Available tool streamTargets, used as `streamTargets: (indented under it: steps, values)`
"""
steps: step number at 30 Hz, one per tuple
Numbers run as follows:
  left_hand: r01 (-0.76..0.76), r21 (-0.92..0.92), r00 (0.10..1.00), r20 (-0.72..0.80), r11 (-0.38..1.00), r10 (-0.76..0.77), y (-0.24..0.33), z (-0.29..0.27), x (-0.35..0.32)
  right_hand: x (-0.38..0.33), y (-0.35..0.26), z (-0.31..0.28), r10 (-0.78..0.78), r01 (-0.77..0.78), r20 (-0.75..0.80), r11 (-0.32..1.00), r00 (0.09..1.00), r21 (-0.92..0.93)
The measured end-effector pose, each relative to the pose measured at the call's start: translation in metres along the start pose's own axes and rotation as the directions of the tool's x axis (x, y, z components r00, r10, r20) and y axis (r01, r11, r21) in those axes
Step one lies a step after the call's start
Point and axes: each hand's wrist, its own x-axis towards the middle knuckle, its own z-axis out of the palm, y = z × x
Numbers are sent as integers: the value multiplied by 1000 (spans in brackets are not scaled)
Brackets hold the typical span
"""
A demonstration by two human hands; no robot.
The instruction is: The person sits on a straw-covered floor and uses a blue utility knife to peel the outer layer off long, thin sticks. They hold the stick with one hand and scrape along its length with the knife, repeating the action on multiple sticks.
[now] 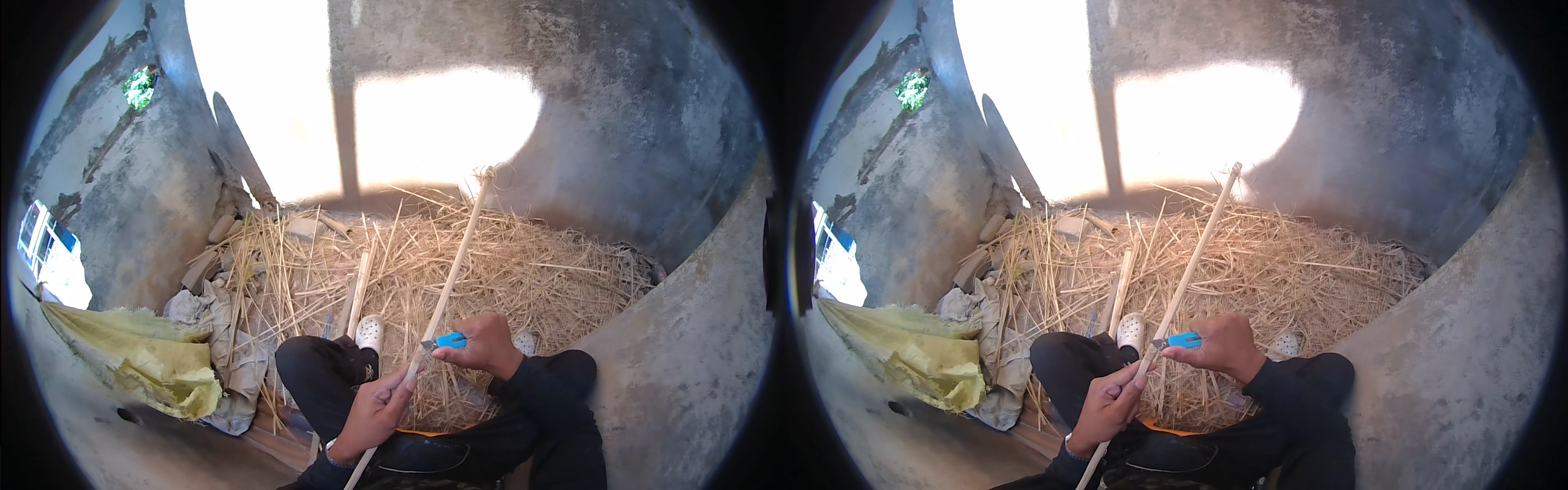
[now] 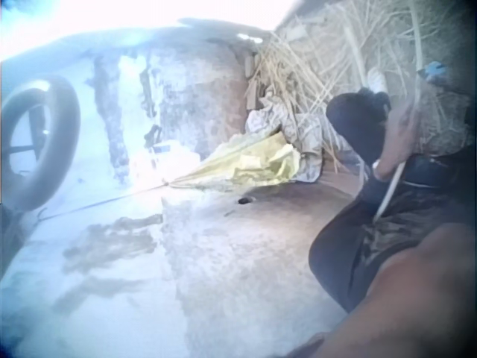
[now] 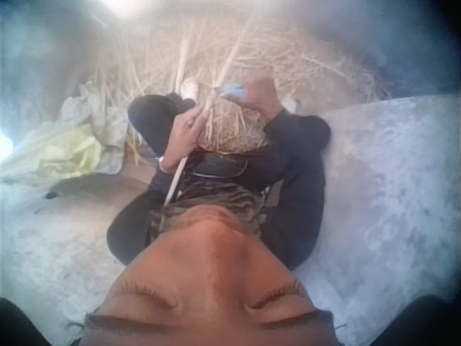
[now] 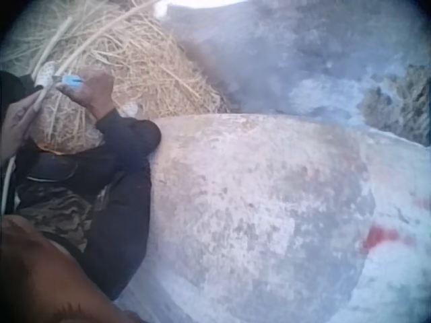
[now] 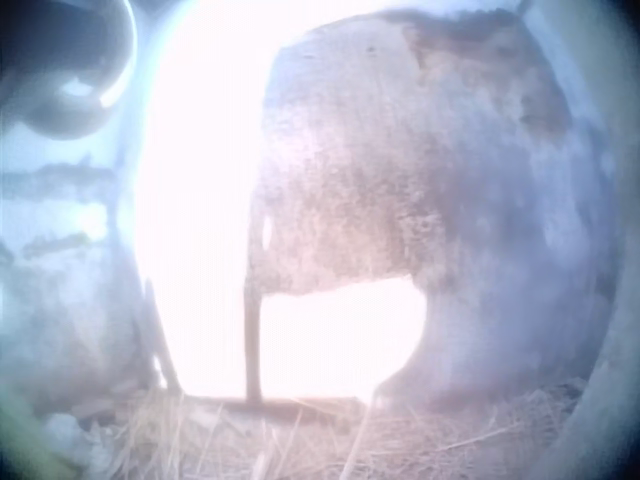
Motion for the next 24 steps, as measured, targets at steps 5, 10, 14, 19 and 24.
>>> streamTargets:
  steps: [5,10,14,19,24]
  values:
    - [-48,68,997,-50,997,51,2,5,6,11,18,-1,-21,17,-59,998,998,-68]
    - [-41,56,999,-26,998,42,-3,6,10,14,35,-1,72,-89,-123,986,990,-142]
    - [-29,4,999,-38,1000,29,2,4,9,13,34,5,139,-143,-75,989,987,-46]
    - [13,-59,1000,-18,998,-14,2,3,4,9,16,0,40,-49,-96,994,995,-93]
    - [-14,-51,1000,-4,999,14,0,2,8,20,42,3,77,-95,-130,986,988,-140]
